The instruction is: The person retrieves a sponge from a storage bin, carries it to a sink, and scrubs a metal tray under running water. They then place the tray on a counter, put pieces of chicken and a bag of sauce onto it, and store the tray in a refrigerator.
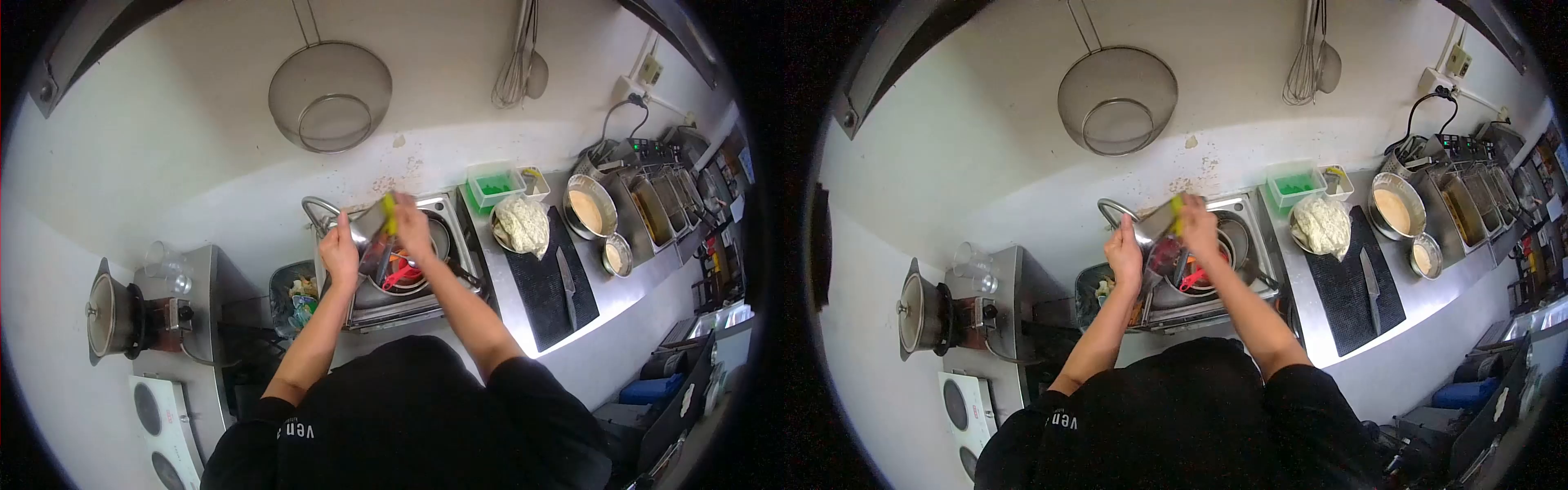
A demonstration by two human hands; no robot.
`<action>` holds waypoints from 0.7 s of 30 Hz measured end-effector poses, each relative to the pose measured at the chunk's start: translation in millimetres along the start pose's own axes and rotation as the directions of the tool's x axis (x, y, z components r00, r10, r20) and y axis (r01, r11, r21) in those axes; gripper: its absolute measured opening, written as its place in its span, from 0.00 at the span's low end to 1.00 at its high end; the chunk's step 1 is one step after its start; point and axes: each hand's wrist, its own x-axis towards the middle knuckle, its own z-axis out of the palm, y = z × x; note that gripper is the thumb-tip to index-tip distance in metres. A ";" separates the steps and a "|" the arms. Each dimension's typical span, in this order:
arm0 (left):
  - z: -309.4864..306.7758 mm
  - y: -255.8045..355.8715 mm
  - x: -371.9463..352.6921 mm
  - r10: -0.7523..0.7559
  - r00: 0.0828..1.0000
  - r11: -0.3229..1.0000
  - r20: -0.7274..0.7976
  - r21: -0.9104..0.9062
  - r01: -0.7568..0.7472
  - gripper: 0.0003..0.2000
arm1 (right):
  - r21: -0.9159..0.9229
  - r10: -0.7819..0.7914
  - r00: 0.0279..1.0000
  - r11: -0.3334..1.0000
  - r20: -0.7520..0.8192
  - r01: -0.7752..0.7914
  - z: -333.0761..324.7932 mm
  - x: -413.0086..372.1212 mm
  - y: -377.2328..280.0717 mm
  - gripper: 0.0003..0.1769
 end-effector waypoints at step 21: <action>-9.7 -62.6 2.5 -0.118 0.884 0.993 0.453 0.068 0.097 0.32 | 0.102 0.171 0.972 0.977 0.158 -0.189 49.6 -66.4 -37.9 0.26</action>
